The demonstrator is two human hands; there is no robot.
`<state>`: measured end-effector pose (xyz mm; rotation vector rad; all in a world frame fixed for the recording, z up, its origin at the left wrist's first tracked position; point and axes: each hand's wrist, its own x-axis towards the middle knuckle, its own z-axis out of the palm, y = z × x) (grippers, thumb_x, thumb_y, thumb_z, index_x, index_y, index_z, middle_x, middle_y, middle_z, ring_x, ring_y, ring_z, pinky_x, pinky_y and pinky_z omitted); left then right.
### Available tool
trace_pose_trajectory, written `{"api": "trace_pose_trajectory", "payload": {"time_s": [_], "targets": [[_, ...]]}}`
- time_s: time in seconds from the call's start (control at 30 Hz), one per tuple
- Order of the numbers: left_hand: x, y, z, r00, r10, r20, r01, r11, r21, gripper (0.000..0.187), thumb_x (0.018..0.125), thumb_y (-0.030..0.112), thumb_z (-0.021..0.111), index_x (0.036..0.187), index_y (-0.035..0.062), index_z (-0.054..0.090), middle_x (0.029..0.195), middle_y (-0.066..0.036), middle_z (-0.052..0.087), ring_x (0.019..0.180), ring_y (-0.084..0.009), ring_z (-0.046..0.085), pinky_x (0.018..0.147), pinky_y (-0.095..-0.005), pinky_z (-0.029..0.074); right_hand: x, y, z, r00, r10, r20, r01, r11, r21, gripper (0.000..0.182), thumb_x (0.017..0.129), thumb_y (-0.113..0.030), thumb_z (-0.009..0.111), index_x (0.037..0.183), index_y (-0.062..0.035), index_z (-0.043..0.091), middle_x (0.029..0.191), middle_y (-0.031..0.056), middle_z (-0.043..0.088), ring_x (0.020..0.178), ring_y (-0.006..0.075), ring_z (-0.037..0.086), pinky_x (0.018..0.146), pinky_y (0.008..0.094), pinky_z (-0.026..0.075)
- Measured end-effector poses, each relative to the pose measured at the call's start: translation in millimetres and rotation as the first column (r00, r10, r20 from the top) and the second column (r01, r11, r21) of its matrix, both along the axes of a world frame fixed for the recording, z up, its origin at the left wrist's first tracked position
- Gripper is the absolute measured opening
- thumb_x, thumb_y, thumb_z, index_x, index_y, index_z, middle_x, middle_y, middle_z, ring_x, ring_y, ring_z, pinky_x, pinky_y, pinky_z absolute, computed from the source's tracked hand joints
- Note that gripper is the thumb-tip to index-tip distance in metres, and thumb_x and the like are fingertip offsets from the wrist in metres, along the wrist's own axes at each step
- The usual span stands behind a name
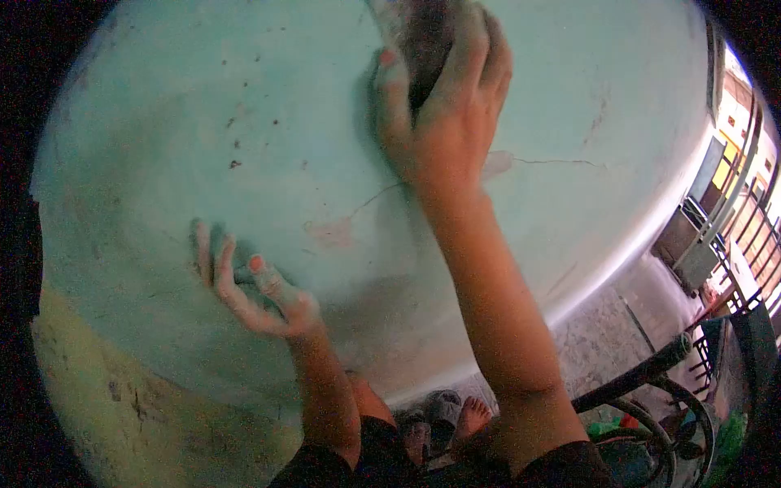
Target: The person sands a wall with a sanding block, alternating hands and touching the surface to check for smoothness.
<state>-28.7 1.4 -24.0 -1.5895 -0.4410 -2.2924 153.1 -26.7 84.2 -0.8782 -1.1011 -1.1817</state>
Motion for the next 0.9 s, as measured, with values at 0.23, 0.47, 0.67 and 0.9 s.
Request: {"api": "trace_pose_trajectory", "payload": {"time_s": [0.23, 0.47, 0.67, 0.9], "targets": [[-3.0, -8.7, 2.7, 0.981, 0.162, -0.107, -0.167, 0.985, -0.039, 0.035, 0.102, 0.024, 0.044, 0.117, -0.0047, 0.055, 0.132, -0.028, 0.052, 0.124, -0.0413, 0.049, 0.106, -0.0539, 0.033, 3.2, -0.8, -32.1, 0.998, -0.069, -0.013, 0.069, 0.997, -0.040, 0.061, 0.089, -0.020, 0.059, 0.141, 0.0020, 0.037, 0.134, 0.0283, 0.046, 0.125, 0.0443, 0.040, 0.107, 0.0521, 0.029], [4.9, -9.9, -17.1, 0.996, 0.081, -0.026, -0.083, 0.994, -0.073, 0.045, 0.098, 0.028, 0.046, 0.126, -0.0067, 0.050, 0.132, -0.028, 0.052, 0.125, -0.0438, 0.048, 0.108, -0.0586, 0.030, 15.3, 1.3, -35.0, 1.000, 0.012, 0.016, -0.011, 0.998, -0.056, 0.067, 0.083, -0.017, 0.064, 0.143, -0.0052, 0.038, 0.139, 0.0266, 0.043, 0.127, 0.0446, 0.040, 0.109, 0.0597, 0.023], [10.2, -16.1, -30.9, 0.997, 0.045, -0.057, -0.048, 0.998, -0.046, 0.050, 0.101, 0.030, 0.047, 0.132, -0.0083, 0.043, 0.139, -0.027, 0.047, 0.129, -0.0418, 0.045, 0.109, -0.0505, 0.033, 36.0, -26.7, -42.4, 0.997, 0.024, 0.076, -0.012, 0.988, -0.151, 0.071, 0.081, -0.016, 0.066, 0.143, -0.0003, 0.036, 0.143, 0.0252, 0.039, 0.128, 0.0441, 0.041, 0.111, 0.0558, 0.026], [14.4, -16.5, -44.2, 0.982, 0.036, -0.185, -0.054, 0.994, -0.094, 0.053, 0.095, 0.030, 0.050, 0.135, -0.0046, 0.043, 0.141, -0.028, 0.046, 0.134, -0.0459, 0.040, 0.113, -0.0585, 0.018, 27.2, -31.0, -59.2, 0.996, -0.089, -0.021, 0.086, 0.989, -0.121, 0.065, 0.084, -0.011, 0.064, 0.140, 0.0067, 0.035, 0.139, 0.0275, 0.042, 0.129, 0.0414, 0.040, 0.108, 0.0506, 0.032]]}}
